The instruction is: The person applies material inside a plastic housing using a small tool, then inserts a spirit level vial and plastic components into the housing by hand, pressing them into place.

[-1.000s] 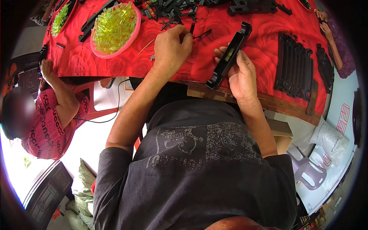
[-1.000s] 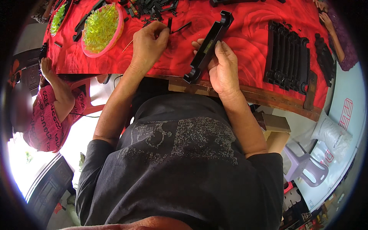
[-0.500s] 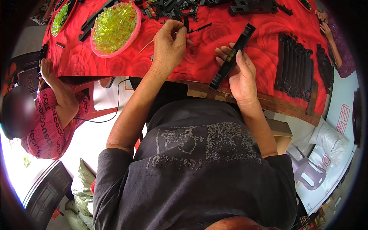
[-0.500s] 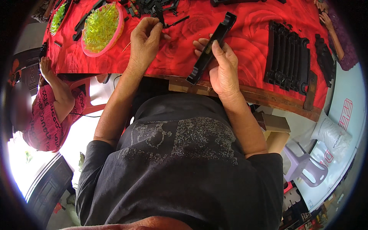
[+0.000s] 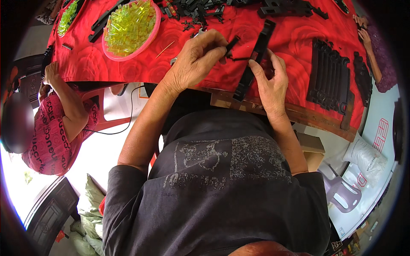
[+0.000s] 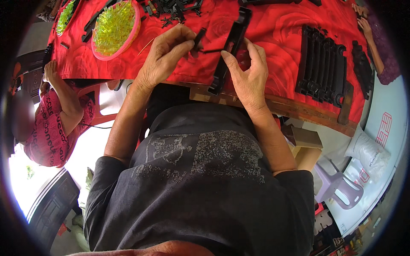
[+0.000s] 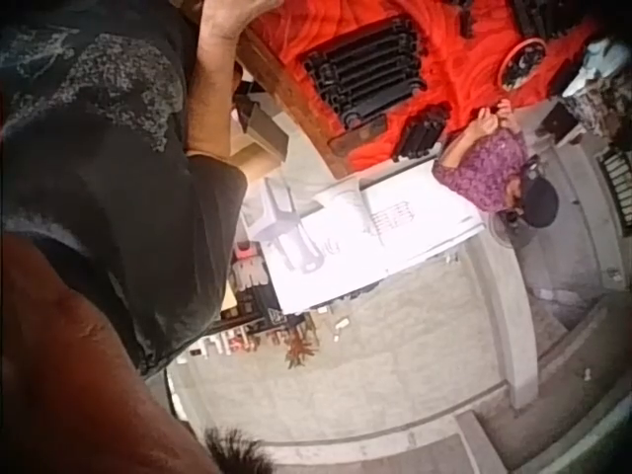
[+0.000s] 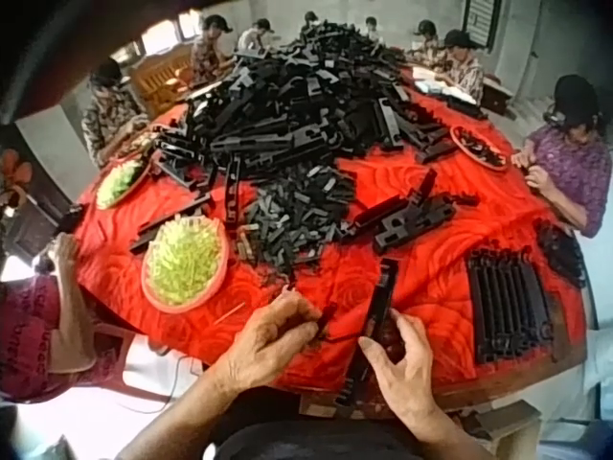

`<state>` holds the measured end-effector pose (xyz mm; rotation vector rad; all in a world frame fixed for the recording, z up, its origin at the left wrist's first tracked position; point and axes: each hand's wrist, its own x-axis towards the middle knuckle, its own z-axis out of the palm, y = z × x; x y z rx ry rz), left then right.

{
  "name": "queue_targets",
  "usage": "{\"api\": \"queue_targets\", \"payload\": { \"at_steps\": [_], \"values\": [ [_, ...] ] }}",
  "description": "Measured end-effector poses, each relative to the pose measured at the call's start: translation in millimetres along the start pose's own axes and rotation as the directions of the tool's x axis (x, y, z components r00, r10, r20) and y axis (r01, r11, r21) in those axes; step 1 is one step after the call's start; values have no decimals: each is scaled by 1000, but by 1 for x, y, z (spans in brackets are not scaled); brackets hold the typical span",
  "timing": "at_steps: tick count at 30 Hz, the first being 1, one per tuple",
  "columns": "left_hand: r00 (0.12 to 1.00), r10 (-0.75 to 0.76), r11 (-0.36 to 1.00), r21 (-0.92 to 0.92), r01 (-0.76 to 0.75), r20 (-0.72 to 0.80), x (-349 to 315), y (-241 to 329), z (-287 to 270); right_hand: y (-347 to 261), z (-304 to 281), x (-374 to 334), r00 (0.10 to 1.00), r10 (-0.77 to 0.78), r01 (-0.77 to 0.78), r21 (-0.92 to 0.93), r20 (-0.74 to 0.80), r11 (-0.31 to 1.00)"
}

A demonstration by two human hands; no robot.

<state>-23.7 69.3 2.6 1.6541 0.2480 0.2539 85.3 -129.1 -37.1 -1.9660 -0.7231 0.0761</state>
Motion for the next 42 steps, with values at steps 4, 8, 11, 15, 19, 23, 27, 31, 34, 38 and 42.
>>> {"api": "queue_targets", "payload": {
  "at_steps": [4,8,11,15,19,23,27,31,34,38,42],
  "values": [
    [995,6,1000,3,-6,102,-4,6,5,-11,-5,-5,998,63,-62,-37,24,997],
    [969,-87,992,107,63,230,-5,2,6,-7,-3,-4,999,-30,33,124,-32,992],
    [963,-104,971,233,45,248,-7,16,11,-30,-10,-6,996,-89,88,247,-9,965],
    [978,19,966,248,-72,208,-9,14,17,-44,-5,-10,980,4,-128,608,201,784],
    [987,22,973,222,-58,158,-9,18,23,-39,-5,-10,981,104,-171,471,164,866],
    [997,12,993,112,-21,74,-12,13,31,-43,-3,-9,985,137,-172,564,103,808],
    [992,-125,959,258,115,20,-14,15,30,-41,-3,-8,983,173,-173,607,59,776],
    [990,-142,957,257,132,20,-15,21,29,-40,-7,-6,979,166,-204,552,118,809],
    [997,67,957,286,-54,-35,-17,21,31,-40,-9,-6,948,130,-247,416,291,875],
    [975,202,869,442,-222,94,-20,19,30,-38,-14,-7,950,3,-67,195,311,978],
    [969,180,757,605,-246,169,-25,22,30,-43,-15,-8,943,-41,-18,175,329,984]
  ]
}}
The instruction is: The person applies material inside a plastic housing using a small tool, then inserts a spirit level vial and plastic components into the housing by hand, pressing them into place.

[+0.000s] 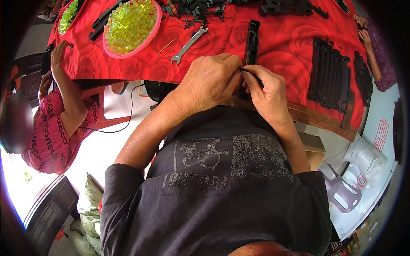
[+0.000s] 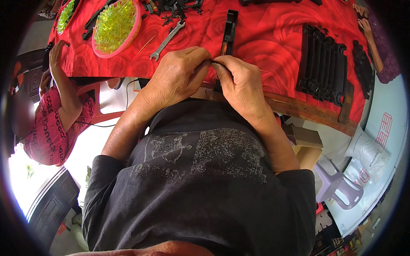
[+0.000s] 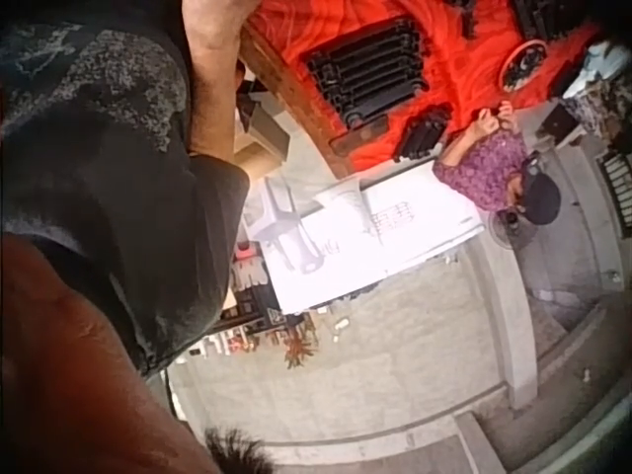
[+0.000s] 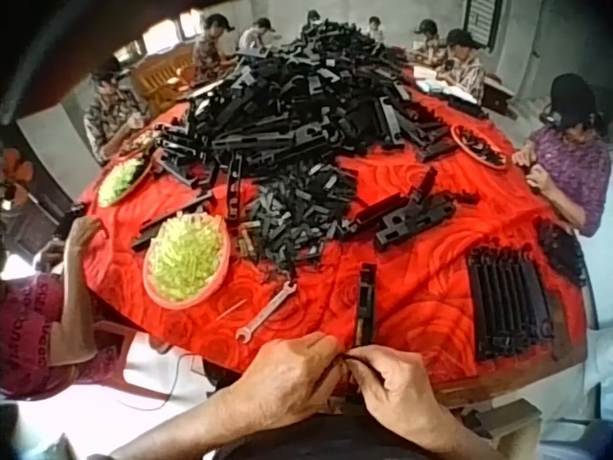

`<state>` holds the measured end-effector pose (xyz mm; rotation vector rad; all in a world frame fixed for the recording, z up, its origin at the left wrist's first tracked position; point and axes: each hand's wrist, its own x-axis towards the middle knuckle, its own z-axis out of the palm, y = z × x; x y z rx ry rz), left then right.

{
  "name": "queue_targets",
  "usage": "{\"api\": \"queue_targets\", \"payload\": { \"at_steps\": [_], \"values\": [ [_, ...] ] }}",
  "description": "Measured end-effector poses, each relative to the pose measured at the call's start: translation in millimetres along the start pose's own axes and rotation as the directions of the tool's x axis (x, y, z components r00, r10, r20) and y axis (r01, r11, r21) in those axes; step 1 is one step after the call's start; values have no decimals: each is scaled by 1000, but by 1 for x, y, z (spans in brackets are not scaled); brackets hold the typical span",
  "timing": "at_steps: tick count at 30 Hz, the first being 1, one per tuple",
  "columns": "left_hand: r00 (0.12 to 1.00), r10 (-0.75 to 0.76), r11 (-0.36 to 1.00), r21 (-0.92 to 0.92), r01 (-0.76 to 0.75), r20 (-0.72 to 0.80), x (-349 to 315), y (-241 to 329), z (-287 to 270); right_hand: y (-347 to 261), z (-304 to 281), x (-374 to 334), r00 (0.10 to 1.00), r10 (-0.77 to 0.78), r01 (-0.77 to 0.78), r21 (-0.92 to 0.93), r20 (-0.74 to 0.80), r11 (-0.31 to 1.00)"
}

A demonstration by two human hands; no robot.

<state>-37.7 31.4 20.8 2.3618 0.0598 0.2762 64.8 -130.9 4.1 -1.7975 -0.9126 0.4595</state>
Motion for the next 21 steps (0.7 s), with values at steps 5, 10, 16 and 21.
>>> {"api": "queue_targets", "payload": {
  "at_steps": [5,10,16,21],
  "values": [
    [999,-10,997,76,6,50,-4,6,-1,2,-7,1,967,-250,256,-201,55,946],
    [990,-53,997,54,46,129,-9,13,-5,0,-14,1,940,-315,339,-260,128,904],
    [989,-47,999,-16,50,143,-9,16,-6,0,-16,1,920,-377,391,-275,105,878],
    [981,-156,958,-222,180,118,-6,23,-8,-6,-18,2,923,-383,382,-240,45,892]
  ]
}}
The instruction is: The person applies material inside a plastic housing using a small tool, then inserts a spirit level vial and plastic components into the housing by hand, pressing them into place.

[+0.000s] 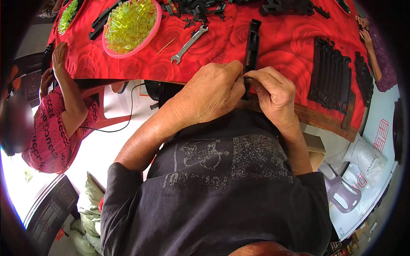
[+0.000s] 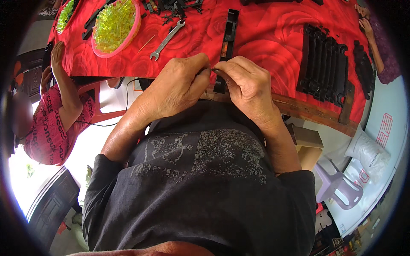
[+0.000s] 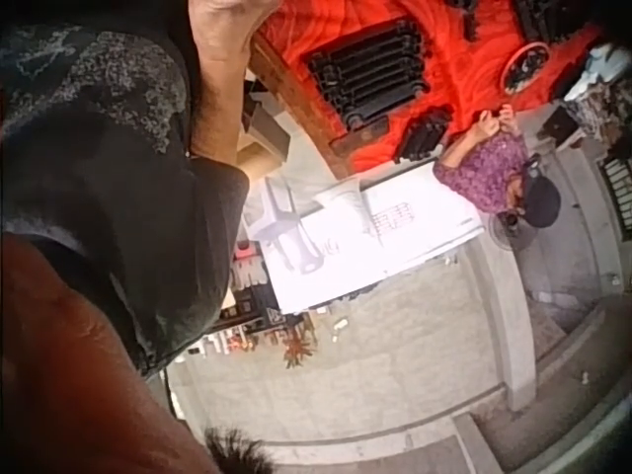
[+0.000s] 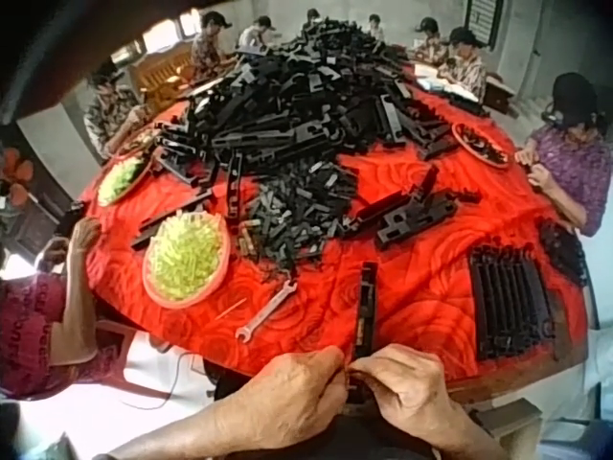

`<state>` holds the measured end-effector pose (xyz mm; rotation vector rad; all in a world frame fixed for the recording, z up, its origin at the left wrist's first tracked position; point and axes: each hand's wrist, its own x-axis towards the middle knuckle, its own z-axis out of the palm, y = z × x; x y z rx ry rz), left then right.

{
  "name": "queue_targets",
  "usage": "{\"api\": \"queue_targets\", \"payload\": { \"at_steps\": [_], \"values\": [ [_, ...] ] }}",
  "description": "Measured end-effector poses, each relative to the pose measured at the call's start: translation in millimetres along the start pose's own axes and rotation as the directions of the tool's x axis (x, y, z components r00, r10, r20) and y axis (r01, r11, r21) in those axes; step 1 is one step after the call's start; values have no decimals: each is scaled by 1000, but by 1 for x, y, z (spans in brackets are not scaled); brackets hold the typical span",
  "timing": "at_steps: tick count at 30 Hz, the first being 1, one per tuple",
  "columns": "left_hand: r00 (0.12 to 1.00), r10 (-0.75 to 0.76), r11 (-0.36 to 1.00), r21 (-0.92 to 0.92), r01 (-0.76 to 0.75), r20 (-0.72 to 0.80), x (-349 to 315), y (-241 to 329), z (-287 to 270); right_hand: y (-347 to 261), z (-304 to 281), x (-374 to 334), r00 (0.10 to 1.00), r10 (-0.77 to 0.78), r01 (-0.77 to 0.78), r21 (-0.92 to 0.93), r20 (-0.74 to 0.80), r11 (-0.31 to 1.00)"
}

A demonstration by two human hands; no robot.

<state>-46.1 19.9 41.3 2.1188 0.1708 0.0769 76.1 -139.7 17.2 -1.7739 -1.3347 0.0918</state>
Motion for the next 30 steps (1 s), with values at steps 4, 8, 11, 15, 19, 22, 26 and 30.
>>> {"api": "queue_targets", "payload": {
  "at_steps": [4,8,11,15,19,22,26,30],
  "values": [
    [997,-74,977,-200,76,19,3,7,-5,-2,-1,-2,995,84,-74,144,-62,987],
    [978,-156,735,-645,210,140,3,14,-12,-3,-1,-6,965,246,-210,291,-93,934],
    [978,-145,535,-819,208,153,1,-1,-22,24,-5,-9,807,536,-340,545,-250,766],
    [976,-70,960,-279,10,-204,18,-32,-14,27,-5,-2,764,643,-436,702,-42,564],
    [873,231,950,295,-106,-430,31,-61,-11,19,1,3,771,634,-466,728,56,503],
    [854,269,939,317,-131,-444,32,-54,-6,15,2,1,768,635,-491,711,81,503],
    [932,87,991,-62,-116,-352,32,-29,8,5,5,3,745,638,-582,656,193,481],
    [961,98,992,-47,-114,-258,25,-23,8,-2,4,-1,785,559,-606,519,267,603]
  ]
}}
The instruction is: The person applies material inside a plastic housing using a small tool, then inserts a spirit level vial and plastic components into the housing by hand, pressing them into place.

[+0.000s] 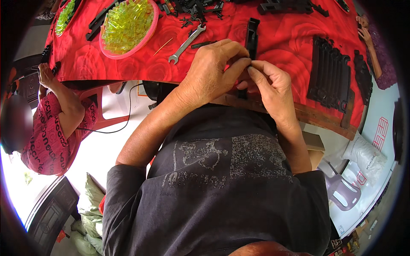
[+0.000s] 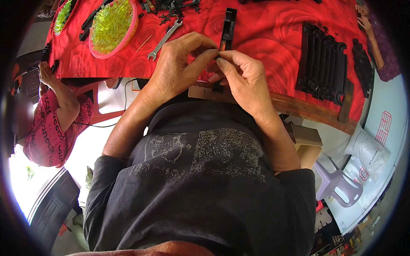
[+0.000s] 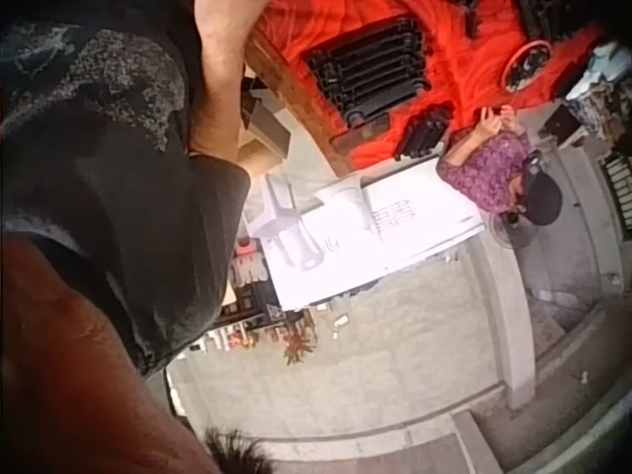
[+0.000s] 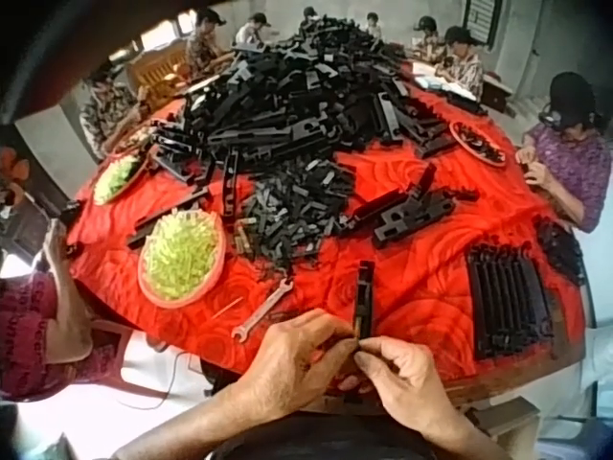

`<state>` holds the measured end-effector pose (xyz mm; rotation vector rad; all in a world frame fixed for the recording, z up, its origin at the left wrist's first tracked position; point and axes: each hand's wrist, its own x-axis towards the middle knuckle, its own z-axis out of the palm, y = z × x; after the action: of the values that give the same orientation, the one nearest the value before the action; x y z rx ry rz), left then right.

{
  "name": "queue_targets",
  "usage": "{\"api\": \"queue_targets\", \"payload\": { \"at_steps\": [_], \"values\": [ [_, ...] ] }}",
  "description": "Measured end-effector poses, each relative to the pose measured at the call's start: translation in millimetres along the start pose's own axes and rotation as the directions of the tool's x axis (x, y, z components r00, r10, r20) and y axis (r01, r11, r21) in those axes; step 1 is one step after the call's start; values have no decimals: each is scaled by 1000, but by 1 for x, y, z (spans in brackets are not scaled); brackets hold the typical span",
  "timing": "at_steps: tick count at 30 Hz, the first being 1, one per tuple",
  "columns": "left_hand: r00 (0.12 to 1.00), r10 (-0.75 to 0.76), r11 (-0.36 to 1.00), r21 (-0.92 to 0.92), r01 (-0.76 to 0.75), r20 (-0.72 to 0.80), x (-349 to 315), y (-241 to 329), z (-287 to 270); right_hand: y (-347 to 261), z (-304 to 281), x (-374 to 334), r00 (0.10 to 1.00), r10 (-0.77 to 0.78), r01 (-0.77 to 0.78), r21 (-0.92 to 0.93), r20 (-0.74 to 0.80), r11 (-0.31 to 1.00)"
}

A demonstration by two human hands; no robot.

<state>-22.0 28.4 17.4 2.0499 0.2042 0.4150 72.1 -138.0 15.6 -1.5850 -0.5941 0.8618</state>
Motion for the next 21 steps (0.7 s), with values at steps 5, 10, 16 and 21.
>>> {"api": "queue_targets", "payload": {
  "at_steps": [5,10,16,21],
  "values": [
    [998,-61,995,-72,63,18,-8,-2,-7,3,-5,-1,998,7,-3,53,-63,999],
    [983,-177,980,-82,181,59,-15,-7,-9,30,-31,10,969,-21,23,5,-246,1000],
    [979,30,999,29,-37,202,-24,3,15,39,-22,16,974,21,-2,82,-228,997],
    [977,19,995,95,-40,213,-26,-1,13,37,-18,20,974,14,-1,59,-228,998]
  ]
}}
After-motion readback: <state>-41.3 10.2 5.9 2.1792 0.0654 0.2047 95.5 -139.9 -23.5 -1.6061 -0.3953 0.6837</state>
